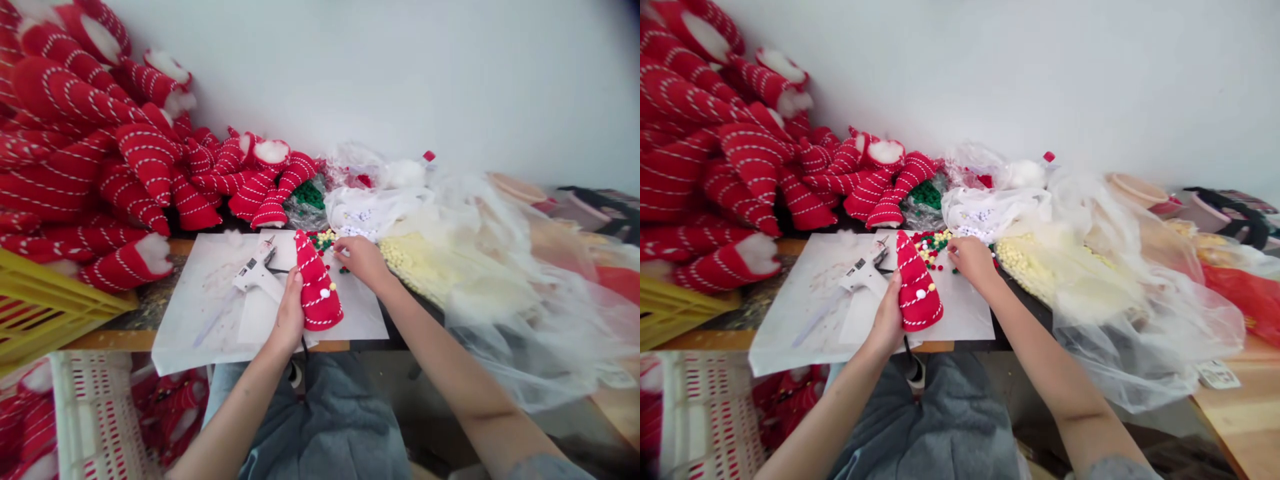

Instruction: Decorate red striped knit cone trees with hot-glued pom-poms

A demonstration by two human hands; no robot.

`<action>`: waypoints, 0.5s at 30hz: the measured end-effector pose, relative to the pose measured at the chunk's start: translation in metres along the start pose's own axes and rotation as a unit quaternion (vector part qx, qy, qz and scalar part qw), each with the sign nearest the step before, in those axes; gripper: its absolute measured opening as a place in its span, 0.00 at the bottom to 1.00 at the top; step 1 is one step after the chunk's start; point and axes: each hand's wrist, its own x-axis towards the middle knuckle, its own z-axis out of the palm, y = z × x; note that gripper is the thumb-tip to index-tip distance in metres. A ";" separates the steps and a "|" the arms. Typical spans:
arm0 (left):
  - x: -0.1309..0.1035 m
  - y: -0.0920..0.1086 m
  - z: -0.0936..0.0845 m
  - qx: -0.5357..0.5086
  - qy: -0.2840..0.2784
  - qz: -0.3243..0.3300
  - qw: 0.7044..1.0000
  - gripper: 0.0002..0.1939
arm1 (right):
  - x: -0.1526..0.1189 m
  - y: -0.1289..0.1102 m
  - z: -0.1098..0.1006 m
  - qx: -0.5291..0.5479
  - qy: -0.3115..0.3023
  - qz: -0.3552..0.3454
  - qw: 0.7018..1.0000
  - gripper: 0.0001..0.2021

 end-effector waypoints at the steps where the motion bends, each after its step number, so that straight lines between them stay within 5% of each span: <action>1: -0.001 0.001 0.001 0.001 -0.008 0.003 1.000 0.28 | -0.007 -0.003 -0.008 0.010 0.014 -0.001 1.000 0.06; 7: -0.014 0.018 0.006 0.052 -0.044 0.052 0.996 0.20 | -0.086 -0.053 -0.059 0.090 0.223 -0.135 0.961 0.06; 11: -0.022 0.032 0.012 0.068 -0.048 0.069 0.994 0.16 | -0.120 -0.087 -0.057 0.087 0.205 -0.210 0.952 0.09; 15: -0.024 0.036 0.015 0.058 -0.055 0.075 0.994 0.15 | -0.120 -0.091 -0.043 0.073 0.200 -0.207 0.955 0.09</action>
